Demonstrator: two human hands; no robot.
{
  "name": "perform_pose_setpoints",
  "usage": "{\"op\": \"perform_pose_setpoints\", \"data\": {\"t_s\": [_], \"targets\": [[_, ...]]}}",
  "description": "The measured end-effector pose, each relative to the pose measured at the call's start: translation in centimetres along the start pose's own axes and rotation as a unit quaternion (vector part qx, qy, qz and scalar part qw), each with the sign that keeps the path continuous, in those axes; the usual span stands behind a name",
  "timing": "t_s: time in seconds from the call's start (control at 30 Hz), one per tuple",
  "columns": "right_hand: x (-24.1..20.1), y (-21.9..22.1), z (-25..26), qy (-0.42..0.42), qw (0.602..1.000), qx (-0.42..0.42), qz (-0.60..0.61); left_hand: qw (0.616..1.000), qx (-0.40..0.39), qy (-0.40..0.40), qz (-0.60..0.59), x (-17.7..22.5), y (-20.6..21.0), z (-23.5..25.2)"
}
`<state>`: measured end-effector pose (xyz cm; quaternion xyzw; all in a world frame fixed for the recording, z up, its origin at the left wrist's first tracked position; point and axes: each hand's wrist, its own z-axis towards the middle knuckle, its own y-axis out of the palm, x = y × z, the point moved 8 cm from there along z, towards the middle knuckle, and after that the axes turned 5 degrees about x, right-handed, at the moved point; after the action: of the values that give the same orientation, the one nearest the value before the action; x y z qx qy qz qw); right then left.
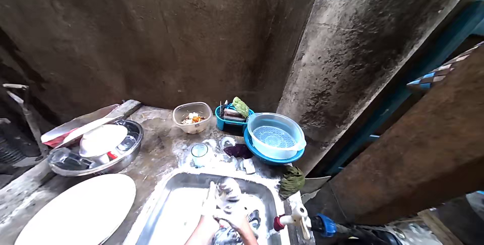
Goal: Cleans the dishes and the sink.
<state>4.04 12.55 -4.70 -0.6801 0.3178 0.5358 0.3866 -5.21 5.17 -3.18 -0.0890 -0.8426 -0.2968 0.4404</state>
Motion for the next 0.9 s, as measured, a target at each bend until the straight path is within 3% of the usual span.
{"op": "perform_pose_setpoints", "data": {"t_s": [0.07,0.13,0.23,0.33,0.4,0.43,0.53,0.6,0.67,0.8,0.9], "targets": [[0.9,1.1,-0.6,-0.01,0.999,-0.022,-0.049,0.999,0.03,-0.013,0.005,-0.2,0.1,1.5],[2.7,1.2,-1.2,-0.073,0.992,-0.012,-0.102,0.999,0.031,-0.027,-0.001,-0.3,0.0,2.7],[5.8,1.4,-2.2,-0.136,0.954,-0.082,-0.253,1.0,0.015,-0.017,0.02,0.2,-1.9,4.0],[6.9,0.3,-3.6,-0.219,0.958,-0.059,-0.178,0.991,0.063,-0.037,0.108,4.6,-2.0,0.5],[6.7,-0.1,-3.8,-0.245,0.96,-0.061,-0.125,0.988,0.052,-0.033,0.139,6.8,-0.7,-1.4],[6.4,-0.4,-3.2,-0.23,0.964,-0.063,-0.116,0.991,0.049,-0.031,0.117,6.7,-0.1,-0.4],[5.2,-0.8,1.2,-0.093,0.973,-0.078,-0.196,0.994,0.067,-0.012,0.09,3.0,-1.0,8.8],[2.7,0.3,5.0,-0.038,0.948,-0.09,-0.302,0.992,0.047,-0.041,0.111,1.1,-2.6,11.8],[0.6,2.1,9.2,0.011,0.913,-0.1,-0.396,0.981,0.015,-0.055,0.186,-0.9,-5.0,12.1],[-1.7,5.5,15.0,0.024,0.898,-0.056,-0.435,0.925,0.004,-0.053,0.376,-5.8,-10.3,9.1],[-2.3,7.3,17.7,-0.006,0.891,-0.047,-0.451,0.879,-0.107,-0.012,0.464,-10.0,-11.3,9.1]]}}
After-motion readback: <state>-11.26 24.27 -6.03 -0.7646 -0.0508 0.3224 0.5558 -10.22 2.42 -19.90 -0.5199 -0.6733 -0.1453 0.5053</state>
